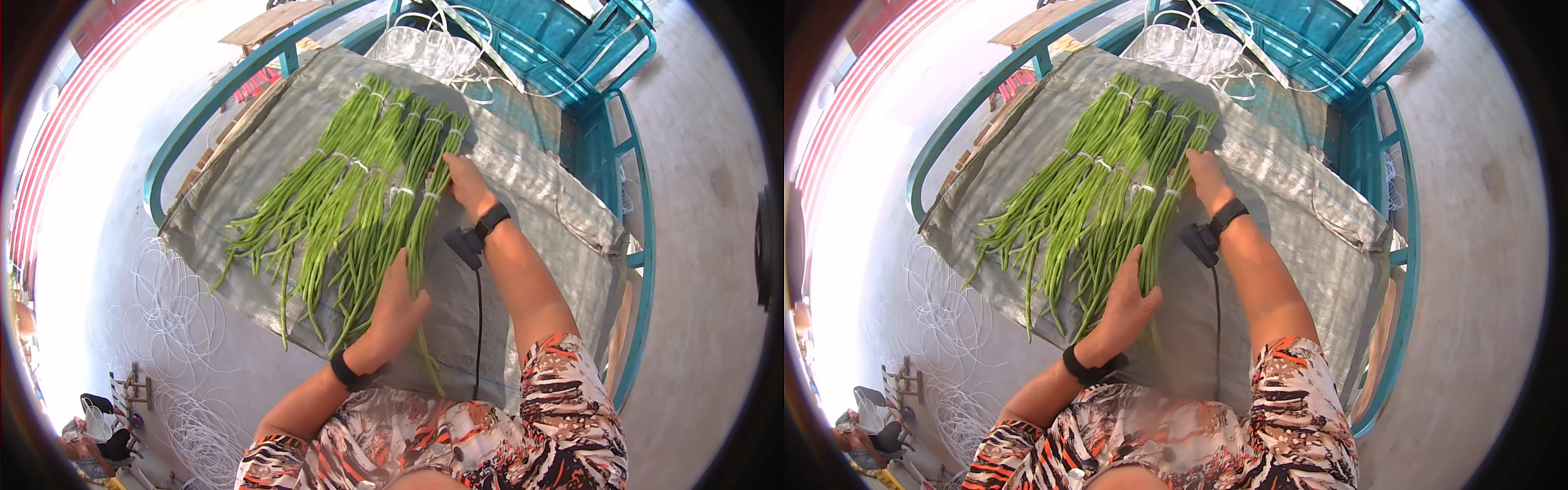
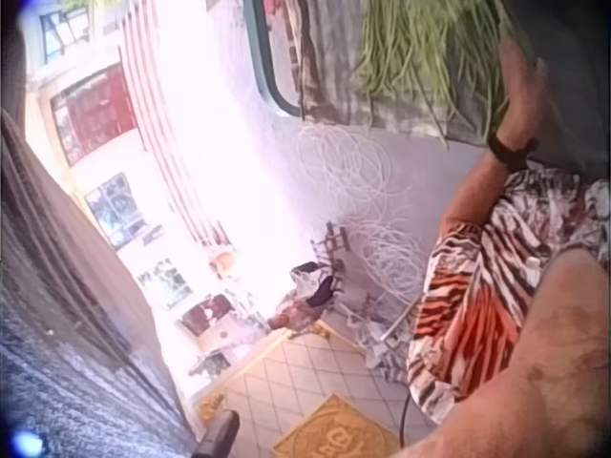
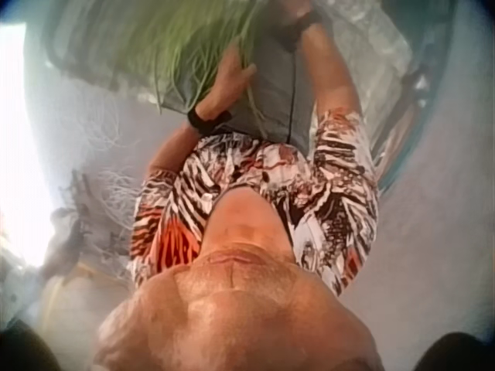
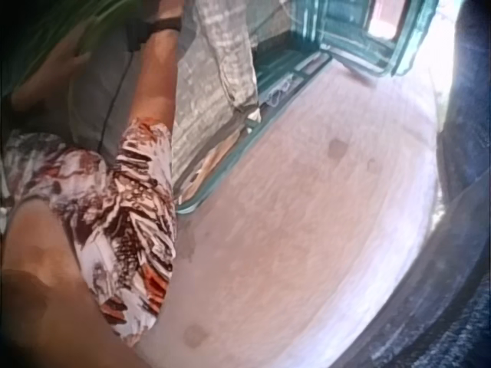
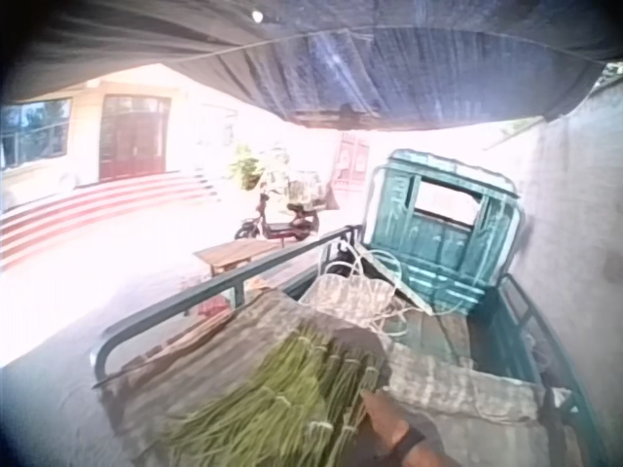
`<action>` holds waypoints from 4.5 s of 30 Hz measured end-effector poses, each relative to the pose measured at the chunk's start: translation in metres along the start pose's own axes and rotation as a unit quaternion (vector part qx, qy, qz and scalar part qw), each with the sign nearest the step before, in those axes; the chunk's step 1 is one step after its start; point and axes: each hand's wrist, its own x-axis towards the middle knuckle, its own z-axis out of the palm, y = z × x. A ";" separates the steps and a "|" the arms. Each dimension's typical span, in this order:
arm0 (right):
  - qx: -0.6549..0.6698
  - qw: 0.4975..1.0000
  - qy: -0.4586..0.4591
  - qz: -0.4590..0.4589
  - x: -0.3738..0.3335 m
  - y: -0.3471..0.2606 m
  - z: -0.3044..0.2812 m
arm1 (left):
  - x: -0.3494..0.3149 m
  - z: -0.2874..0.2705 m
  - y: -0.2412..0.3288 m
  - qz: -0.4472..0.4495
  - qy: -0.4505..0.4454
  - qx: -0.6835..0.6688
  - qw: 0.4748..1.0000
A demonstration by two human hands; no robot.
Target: The person bundles long green beans together using white plastic strips, wrapping the strips around the stalks and securing them before placing the bundles into a green truck bed.
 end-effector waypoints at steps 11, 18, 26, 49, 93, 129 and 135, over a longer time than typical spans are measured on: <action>-0.297 0.954 0.018 -0.041 -0.070 0.002 -0.018 | 0.004 -0.004 -0.008 -0.061 -0.044 0.025 0.997; -0.635 0.629 0.084 -0.440 -0.095 0.015 0.010 | 0.002 0.001 -0.010 -0.024 -0.012 0.058 0.998; -0.628 0.653 0.059 -0.420 -0.076 0.016 0.017 | 0.003 -0.010 0.004 -0.026 0.038 0.053 0.998; -0.209 0.947 0.183 -0.163 -0.042 0.031 0.018 | -0.004 -0.001 -0.007 0.016 -0.046 0.114 0.992; -0.345 0.879 0.253 -0.211 -0.316 0.111 -0.004 | -0.076 -0.160 -0.021 0.219 -0.151 0.306 0.914; -0.563 0.703 0.398 -0.173 -0.317 0.109 0.040 | 0.349 -0.161 -0.071 -0.059 -0.138 0.219 0.964; -0.569 0.697 0.402 -0.172 -0.312 0.109 0.042 | 0.340 -0.160 -0.068 -0.022 -0.136 0.219 0.966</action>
